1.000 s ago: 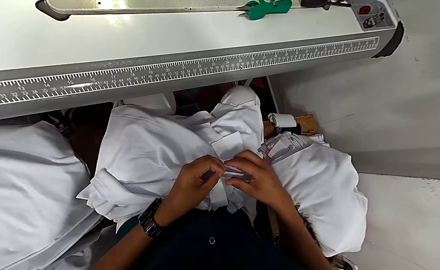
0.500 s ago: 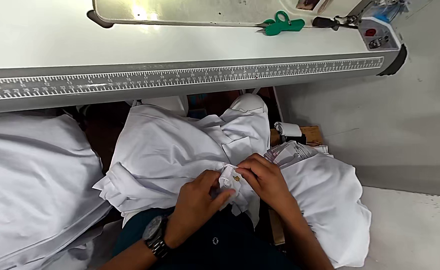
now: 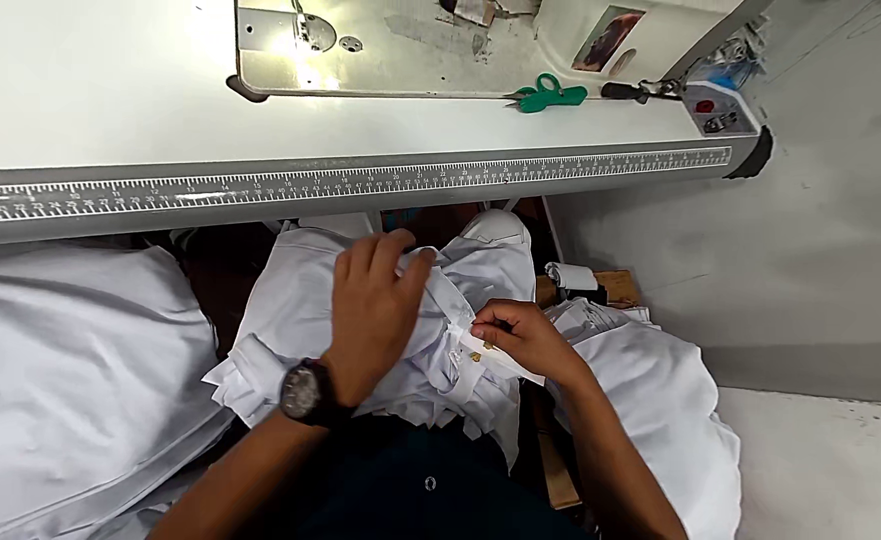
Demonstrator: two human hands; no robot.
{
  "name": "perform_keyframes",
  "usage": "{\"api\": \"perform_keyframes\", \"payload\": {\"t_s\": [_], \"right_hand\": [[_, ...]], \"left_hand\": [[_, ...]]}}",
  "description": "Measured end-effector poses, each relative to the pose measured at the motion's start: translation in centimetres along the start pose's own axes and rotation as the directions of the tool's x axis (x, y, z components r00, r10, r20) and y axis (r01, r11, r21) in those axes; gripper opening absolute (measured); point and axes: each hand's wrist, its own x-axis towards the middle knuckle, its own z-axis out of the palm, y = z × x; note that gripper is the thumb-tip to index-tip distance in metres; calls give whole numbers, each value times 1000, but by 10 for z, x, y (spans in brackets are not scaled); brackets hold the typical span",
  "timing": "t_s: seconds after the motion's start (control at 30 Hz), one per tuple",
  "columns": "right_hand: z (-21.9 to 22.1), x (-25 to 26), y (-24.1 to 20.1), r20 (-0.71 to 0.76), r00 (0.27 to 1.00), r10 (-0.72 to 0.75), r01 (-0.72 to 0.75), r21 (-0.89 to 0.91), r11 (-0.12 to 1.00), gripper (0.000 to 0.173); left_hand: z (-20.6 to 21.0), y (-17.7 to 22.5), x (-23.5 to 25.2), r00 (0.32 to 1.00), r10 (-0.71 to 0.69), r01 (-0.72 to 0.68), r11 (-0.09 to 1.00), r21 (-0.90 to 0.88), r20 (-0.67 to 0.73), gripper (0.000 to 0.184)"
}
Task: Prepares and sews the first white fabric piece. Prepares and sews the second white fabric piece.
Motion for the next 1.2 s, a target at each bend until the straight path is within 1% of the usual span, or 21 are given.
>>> {"api": "perform_keyframes", "payload": {"t_s": [0.03,0.07,0.1,0.13,0.2,0.23,0.3,0.37,0.4,0.43,0.53,0.63,0.7,0.77,0.83,0.93,1.0,1.07,1.13,1.17,1.2], "right_hand": [[2,0,2,-18,1000,18,-17,33,999,13],[3,-1,4,-32,999,34,-32,68,997,12],[4,-2,5,-44,998,45,-40,106,994,11],[6,-4,7,-53,998,47,-38,155,987,11],[8,-7,10,-54,997,47,-33,227,973,10],[7,-7,11,-48,998,46,-33,246,969,10],[6,-6,15,-36,998,50,-39,260,965,11],[2,-6,18,-12,999,50,-45,270,962,12],[1,-5,19,-3,999,46,-43,269,962,12],[0,-4,20,4,999,40,-39,266,963,11],[0,-4,20,14,1000,20,-23,262,965,11],[1,-5,20,5,1000,31,-31,277,960,12],[1,-5,22,-3,999,47,-44,289,956,12],[1,-5,24,3,998,60,-58,298,953,11],[2,-4,24,19,998,63,-66,286,956,11],[3,-4,24,31,998,63,-69,269,961,11],[2,-5,24,23,997,69,-72,271,960,12],[1,-5,22,11,993,120,-119,255,959,18],[0,-2,16,22,964,264,-262,225,938,34],[0,2,13,39,935,351,-351,230,908,44],[0,8,10,45,906,421,-419,241,875,49]], "left_hand": [[6,11,-3,998,-2,2,1000,-1,-68,21],[13,22,-8,995,-17,12,999,-48,-103,19],[21,32,-17,996,-46,35,991,-127,-81,21],[31,39,-26,997,-79,75,978,-196,-14,26],[51,39,-40,986,-134,156,951,-267,99,38],[57,34,-42,979,-154,189,933,-305,136,40],[63,22,-40,967,-153,230,872,-432,205,33],[63,11,-36,957,-122,252,804,-539,265,18],[63,8,-35,957,-116,253,787,-563,267,12],[63,7,-36,960,-115,244,791,-561,256,9],[65,14,-43,971,-124,216,830,-515,206,10],[67,18,-47,976,-155,215,794,-569,151,8],[69,14,-48,988,-88,147,799,-583,128,10],[71,11,-49,991,-27,93,835,-542,129,14],[73,11,-51,988,-42,115,845,-523,150,17],[75,8,-50,975,-98,196,798,-570,197,13],[77,5,-48,978,-88,185,784,-593,188,10],[76,4,-48,985,-48,138,796,-589,167,12],[73,6,-49,989,11,75,818,-571,146,14],[71,6,-51,989,49,40,822,-568,141,15],[70,6,-52,987,87,8,819,-573,137,16]]}}
